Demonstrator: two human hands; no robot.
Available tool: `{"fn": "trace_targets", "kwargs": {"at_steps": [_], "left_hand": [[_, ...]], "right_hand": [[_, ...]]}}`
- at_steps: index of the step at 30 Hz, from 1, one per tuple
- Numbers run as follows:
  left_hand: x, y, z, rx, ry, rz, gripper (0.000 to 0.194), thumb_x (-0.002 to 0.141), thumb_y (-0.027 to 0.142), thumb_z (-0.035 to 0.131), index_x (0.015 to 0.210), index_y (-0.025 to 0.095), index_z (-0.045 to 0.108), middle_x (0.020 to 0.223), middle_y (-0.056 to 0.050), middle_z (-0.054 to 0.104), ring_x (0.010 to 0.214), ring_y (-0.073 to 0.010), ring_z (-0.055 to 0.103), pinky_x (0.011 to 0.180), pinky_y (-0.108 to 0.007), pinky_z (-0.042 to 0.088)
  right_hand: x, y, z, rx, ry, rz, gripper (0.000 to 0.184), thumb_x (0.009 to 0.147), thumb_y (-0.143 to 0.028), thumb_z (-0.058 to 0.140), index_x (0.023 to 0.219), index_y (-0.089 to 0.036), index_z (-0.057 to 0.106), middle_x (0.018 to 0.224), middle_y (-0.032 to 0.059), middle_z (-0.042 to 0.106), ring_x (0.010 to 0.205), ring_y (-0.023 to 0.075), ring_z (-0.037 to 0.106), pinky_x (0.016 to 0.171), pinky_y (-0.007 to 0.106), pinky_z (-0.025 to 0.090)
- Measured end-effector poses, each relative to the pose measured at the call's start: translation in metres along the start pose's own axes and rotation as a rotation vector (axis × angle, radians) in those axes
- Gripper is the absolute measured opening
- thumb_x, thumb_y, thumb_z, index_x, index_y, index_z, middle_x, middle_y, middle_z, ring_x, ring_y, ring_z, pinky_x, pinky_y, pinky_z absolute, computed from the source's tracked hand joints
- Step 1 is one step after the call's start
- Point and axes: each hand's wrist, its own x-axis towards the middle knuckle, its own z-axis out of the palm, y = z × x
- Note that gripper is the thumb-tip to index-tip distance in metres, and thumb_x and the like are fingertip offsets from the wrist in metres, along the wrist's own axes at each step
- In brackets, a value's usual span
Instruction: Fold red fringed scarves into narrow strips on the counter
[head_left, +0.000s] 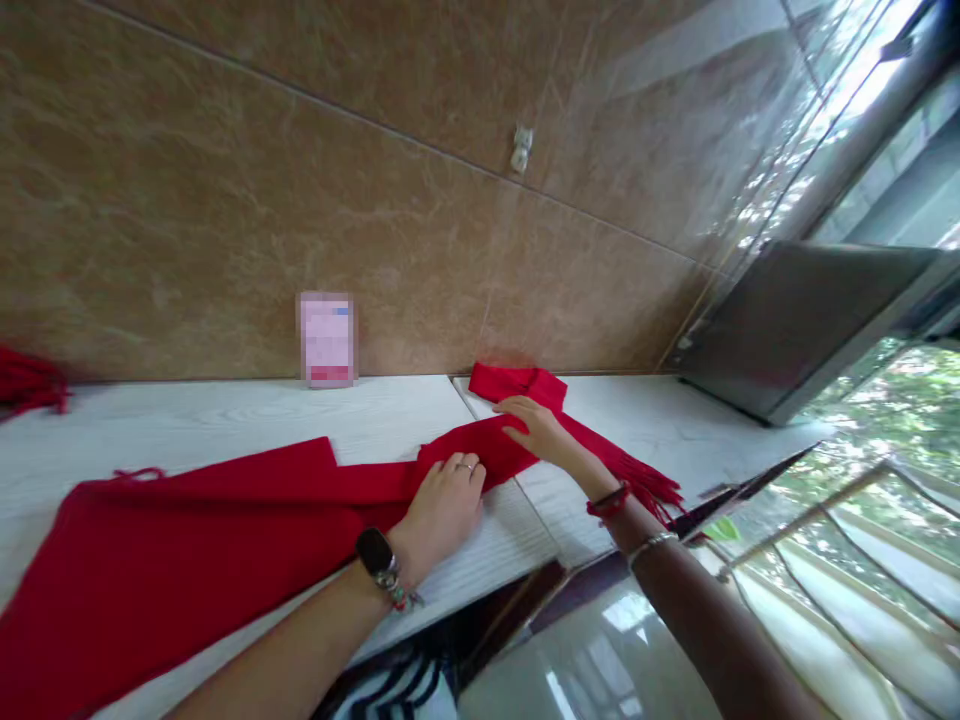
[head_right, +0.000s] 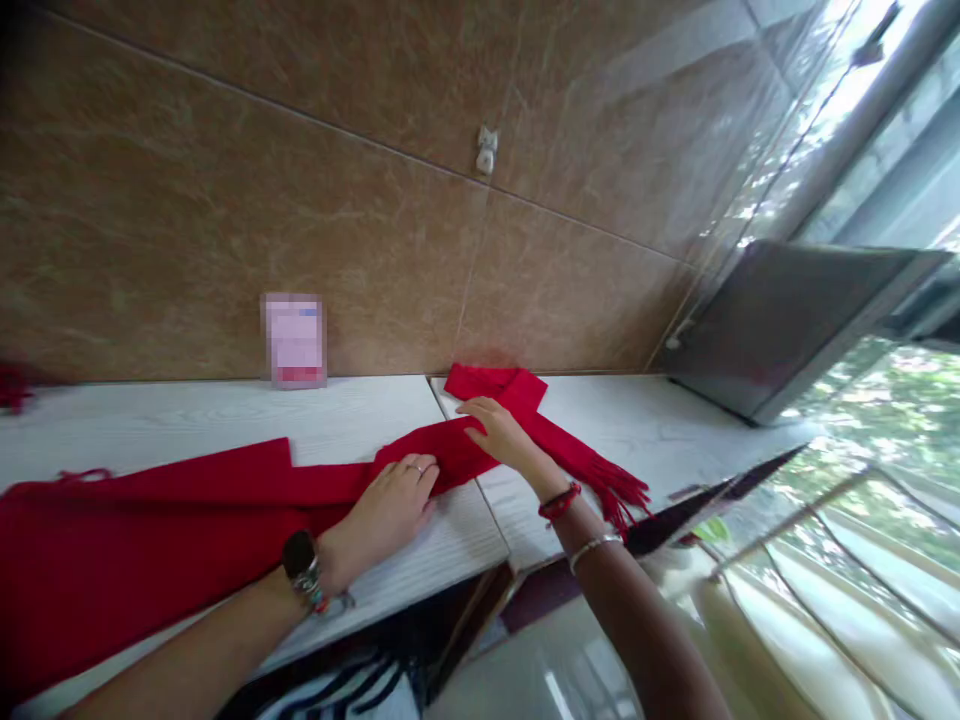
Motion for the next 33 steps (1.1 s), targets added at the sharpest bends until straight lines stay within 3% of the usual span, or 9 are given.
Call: {"fn": "trace_targets", "kwargs": {"at_steps": [3, 6, 14, 21, 24, 29, 33], "left_hand": [[-0.009, -0.007, 0.017, 0.029, 0.069, -0.001, 0.037, 0.086, 0.012, 0.041, 0.121, 0.009, 0.049, 0.124, -0.014, 0.052, 0.111, -0.0253, 0.048, 0.090, -0.038, 0.043], [-0.014, -0.010, 0.027, 0.046, 0.121, 0.003, 0.038, 0.086, 0.011, 0.040, 0.123, 0.010, 0.048, 0.121, -0.013, 0.054, 0.108, -0.0246, 0.049, 0.086, -0.037, 0.045], [-0.011, -0.007, 0.029, 0.029, 0.131, -0.008, 0.039, 0.086, 0.010, 0.038, 0.123, 0.010, 0.048, 0.127, -0.010, 0.050, 0.112, -0.0243, 0.046, 0.087, -0.038, 0.045], [-0.009, -0.005, 0.024, -0.009, 0.110, 0.001, 0.035, 0.084, 0.014, 0.042, 0.117, 0.011, 0.052, 0.119, -0.010, 0.056, 0.107, -0.0255, 0.048, 0.084, -0.040, 0.046], [-0.010, -0.004, 0.022, -0.039, 0.101, -0.033, 0.035, 0.083, 0.019, 0.045, 0.117, 0.011, 0.053, 0.126, -0.012, 0.051, 0.115, -0.0273, 0.043, 0.089, -0.040, 0.043], [-0.013, -0.001, 0.023, -0.067, 0.075, -0.118, 0.041, 0.084, 0.025, 0.049, 0.123, 0.011, 0.049, 0.138, -0.017, 0.038, 0.126, -0.0317, 0.034, 0.096, -0.044, 0.038], [-0.014, 0.004, 0.022, -0.049, 0.084, -0.116, 0.038, 0.085, 0.020, 0.045, 0.121, 0.010, 0.050, 0.131, -0.015, 0.046, 0.119, -0.0281, 0.041, 0.093, -0.042, 0.040]], "right_hand": [[0.014, -0.015, 0.019, -0.014, -0.171, -0.072, 0.019, 0.082, -0.016, 0.054, 0.099, -0.014, 0.063, 0.097, 0.0108, 0.065, 0.095, 0.0203, 0.058, 0.087, 0.036, 0.046], [0.026, -0.021, 0.029, -0.054, -0.285, -0.045, 0.015, 0.080, -0.016, 0.057, 0.093, -0.016, 0.065, 0.093, 0.0085, 0.066, 0.092, 0.0200, 0.058, 0.086, 0.037, 0.045], [0.052, -0.003, 0.022, 0.062, -0.443, 0.065, 0.005, 0.072, -0.015, 0.065, 0.078, -0.015, 0.064, 0.078, 0.0036, 0.064, 0.073, 0.0150, 0.057, 0.070, 0.027, 0.046], [0.055, 0.005, 0.022, 0.074, -0.426, 0.125, 0.004, 0.076, -0.015, 0.060, 0.077, -0.014, 0.065, 0.074, 0.0035, 0.066, 0.069, 0.0143, 0.058, 0.064, 0.024, 0.044], [0.055, 0.002, 0.026, 0.056, -0.414, 0.131, 0.006, 0.076, -0.013, 0.060, 0.075, -0.013, 0.065, 0.073, 0.0055, 0.067, 0.068, 0.0153, 0.058, 0.065, 0.025, 0.043], [0.056, -0.012, 0.029, 0.090, -0.425, 0.069, 0.013, 0.081, -0.016, 0.054, 0.086, -0.015, 0.066, 0.088, 0.0073, 0.068, 0.078, 0.0156, 0.060, 0.073, 0.027, 0.044], [0.059, -0.019, 0.031, 0.182, -0.432, 0.014, 0.011, 0.080, -0.020, 0.057, 0.083, -0.014, 0.066, 0.085, 0.0063, 0.068, 0.078, 0.0154, 0.060, 0.074, 0.026, 0.045]]}}
